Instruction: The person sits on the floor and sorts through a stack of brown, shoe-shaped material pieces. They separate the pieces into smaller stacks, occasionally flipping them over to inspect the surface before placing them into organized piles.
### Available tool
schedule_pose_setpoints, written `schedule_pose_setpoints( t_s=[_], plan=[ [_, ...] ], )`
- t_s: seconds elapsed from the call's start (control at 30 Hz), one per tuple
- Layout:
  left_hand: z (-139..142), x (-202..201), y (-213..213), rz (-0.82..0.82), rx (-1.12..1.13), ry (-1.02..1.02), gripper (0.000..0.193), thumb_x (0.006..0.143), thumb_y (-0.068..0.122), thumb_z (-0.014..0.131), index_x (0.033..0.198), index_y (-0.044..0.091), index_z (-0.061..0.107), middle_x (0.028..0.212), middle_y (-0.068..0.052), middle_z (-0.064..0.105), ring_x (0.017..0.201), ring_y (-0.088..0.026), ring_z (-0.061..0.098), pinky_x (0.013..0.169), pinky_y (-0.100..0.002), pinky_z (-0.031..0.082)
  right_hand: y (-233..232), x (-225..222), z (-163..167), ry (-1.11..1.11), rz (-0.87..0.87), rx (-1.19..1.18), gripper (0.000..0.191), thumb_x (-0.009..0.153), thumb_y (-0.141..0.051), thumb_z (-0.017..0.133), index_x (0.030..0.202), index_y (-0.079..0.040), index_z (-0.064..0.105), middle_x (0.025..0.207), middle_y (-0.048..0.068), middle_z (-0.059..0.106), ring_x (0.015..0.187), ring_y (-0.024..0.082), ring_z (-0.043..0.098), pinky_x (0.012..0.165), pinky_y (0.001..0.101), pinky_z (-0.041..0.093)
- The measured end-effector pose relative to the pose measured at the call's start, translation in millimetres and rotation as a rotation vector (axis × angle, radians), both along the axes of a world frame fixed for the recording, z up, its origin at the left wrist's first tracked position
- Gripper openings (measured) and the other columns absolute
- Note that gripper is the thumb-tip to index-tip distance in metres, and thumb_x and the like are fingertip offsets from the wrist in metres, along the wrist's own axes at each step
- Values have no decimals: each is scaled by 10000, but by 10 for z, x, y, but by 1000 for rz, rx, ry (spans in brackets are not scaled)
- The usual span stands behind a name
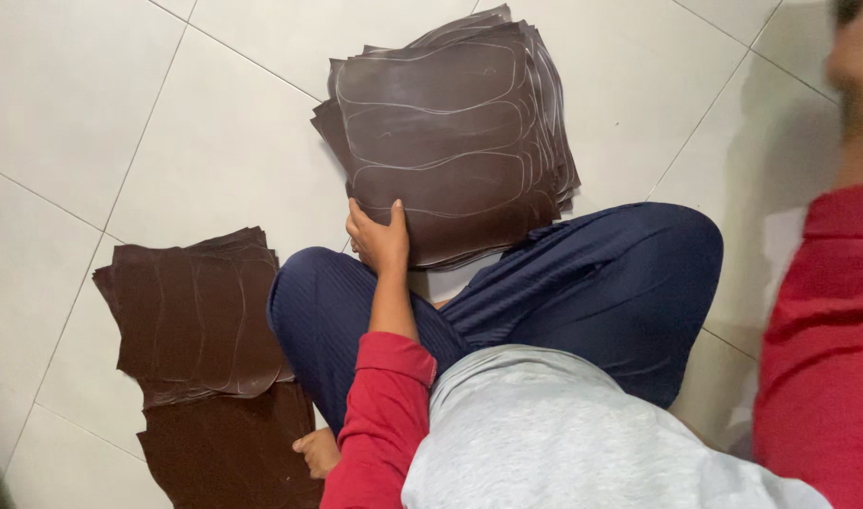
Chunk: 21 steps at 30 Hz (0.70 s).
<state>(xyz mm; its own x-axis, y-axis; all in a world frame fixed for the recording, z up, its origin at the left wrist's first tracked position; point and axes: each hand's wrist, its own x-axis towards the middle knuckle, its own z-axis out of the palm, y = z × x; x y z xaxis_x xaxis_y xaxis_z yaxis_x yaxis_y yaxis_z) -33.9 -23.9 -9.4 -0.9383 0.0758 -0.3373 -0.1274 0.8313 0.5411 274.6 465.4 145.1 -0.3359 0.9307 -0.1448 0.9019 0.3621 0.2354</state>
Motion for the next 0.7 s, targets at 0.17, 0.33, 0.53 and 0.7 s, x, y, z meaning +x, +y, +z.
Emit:
schedule_pose_setpoints(
  t_s=[0.17,0.33,0.53,0.7],
  plan=[
    [-64,-9,-34,-29,13,9,941,809,505,804,1553,131,365,1521,-167,428,1374,-436,432,1102,-543,387,-912,-415,-1094,-44,-46,-208,675,989,-371,751,1467,24,482,1145,267,684,1001,402,672,787,524,541],
    [29,25,-45,-39,15,0,978,793,493,821,1564,123,346,1522,-170,420,1385,-423,422,1124,-525,375,-1177,-739,-967,-17,12,-72,775,973,-398,741,1554,13,434,1200,279,685,1052,428,677,813,550,545],
    [253,198,105,-336,-92,441,941,844,336,809,1612,105,315,1625,-144,342,1471,-379,318,1170,-498,334,-2186,-1227,-881,442,93,-557,539,903,-425,747,1330,-101,700,1235,172,727,1134,327,688,994,432,533],
    [420,558,209,-823,102,481,909,852,396,825,1586,171,338,1624,-74,358,1494,-323,332,1225,-488,306,-2782,-1420,-945,392,-21,-380,669,826,-429,807,1335,-49,597,1249,217,639,1111,406,627,907,507,507]
  ],
)
